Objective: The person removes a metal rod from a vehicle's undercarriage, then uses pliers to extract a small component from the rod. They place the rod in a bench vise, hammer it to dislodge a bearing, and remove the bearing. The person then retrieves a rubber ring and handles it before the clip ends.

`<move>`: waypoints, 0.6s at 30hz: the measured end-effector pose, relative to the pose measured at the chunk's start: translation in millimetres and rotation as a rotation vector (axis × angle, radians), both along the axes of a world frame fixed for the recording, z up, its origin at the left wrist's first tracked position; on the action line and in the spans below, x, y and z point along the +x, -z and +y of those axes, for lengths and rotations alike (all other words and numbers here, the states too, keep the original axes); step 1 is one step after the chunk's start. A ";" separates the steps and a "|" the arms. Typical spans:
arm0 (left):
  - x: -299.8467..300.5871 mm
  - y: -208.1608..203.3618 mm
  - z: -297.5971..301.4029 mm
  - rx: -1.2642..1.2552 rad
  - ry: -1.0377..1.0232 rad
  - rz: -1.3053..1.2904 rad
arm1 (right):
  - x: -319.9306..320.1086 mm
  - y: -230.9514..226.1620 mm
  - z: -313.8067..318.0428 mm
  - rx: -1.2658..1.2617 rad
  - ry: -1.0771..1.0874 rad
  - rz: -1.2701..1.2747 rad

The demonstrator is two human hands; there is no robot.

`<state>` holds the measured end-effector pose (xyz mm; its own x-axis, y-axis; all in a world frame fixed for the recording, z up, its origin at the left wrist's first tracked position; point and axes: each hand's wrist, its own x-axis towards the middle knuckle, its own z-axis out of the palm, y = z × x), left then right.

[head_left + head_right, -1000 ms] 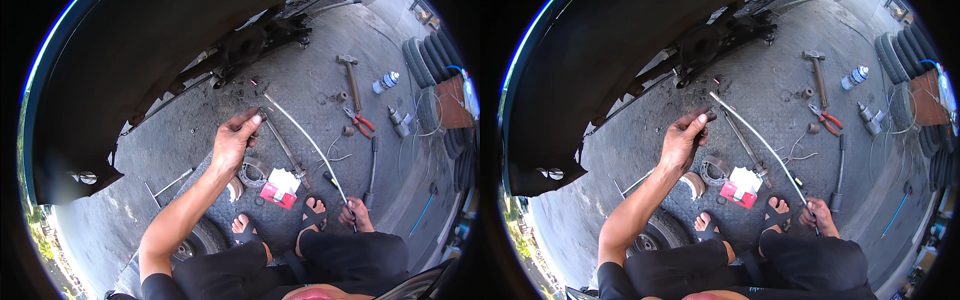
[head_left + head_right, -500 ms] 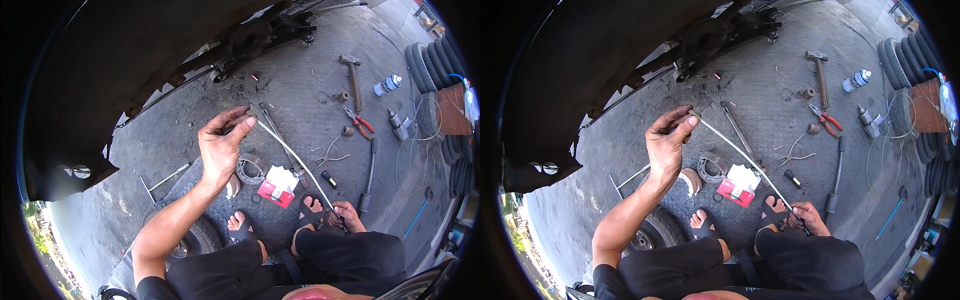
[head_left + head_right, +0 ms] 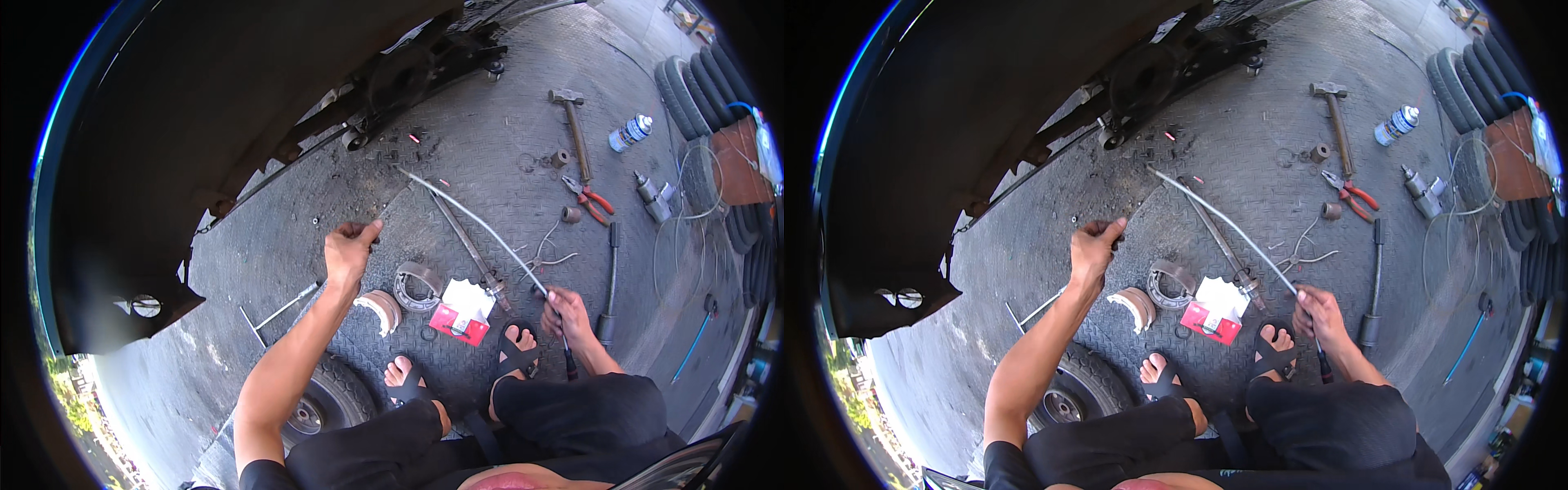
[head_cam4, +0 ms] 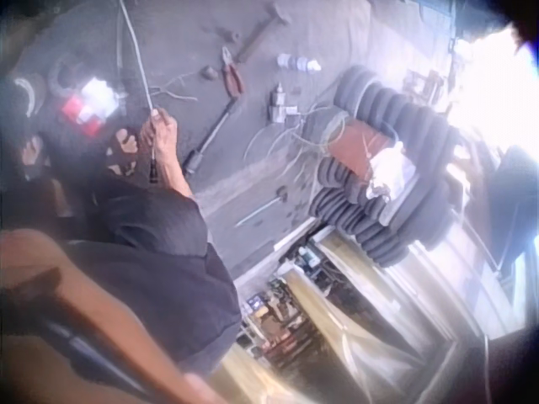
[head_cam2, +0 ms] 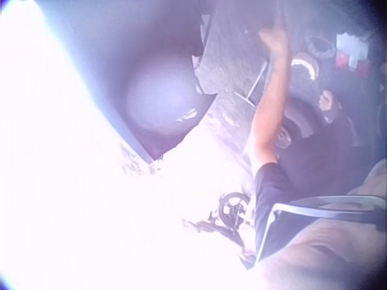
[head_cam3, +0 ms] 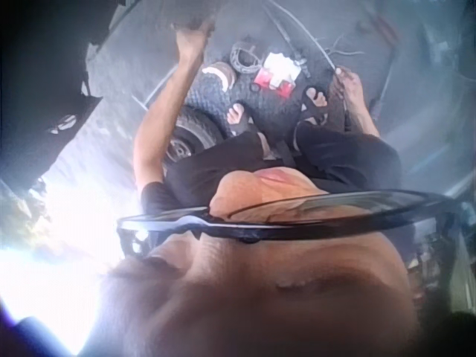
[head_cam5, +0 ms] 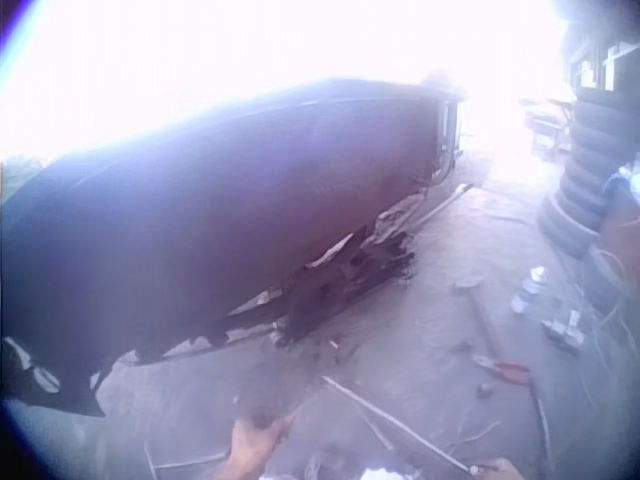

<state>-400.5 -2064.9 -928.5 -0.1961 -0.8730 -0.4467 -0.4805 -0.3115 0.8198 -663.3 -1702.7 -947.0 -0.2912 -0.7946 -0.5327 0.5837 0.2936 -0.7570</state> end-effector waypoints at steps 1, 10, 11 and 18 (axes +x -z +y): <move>4.9 11.0 -2.9 0.118 -0.020 -0.021 | -6.3 3.0 -12.4 -0.015 0.033 0.032; 34.8 49.9 0.3 0.503 -0.170 0.146 | -49.9 5.0 -93.6 -0.050 0.113 0.253; 37.3 51.2 0.4 0.518 -0.177 0.142 | -52.7 7.9 -98.0 -0.046 0.113 0.277; 67.0 57.0 -0.9 0.585 -0.277 0.210 | -48.2 47.7 -102.5 0.051 0.099 0.464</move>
<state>-333.5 -2065.8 -985.5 -0.1344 -0.5296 -0.8375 -0.1686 -0.8207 0.5460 -711.5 -1805.2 -994.6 -0.5802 -0.7273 -0.3666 0.2148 0.2975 -0.9302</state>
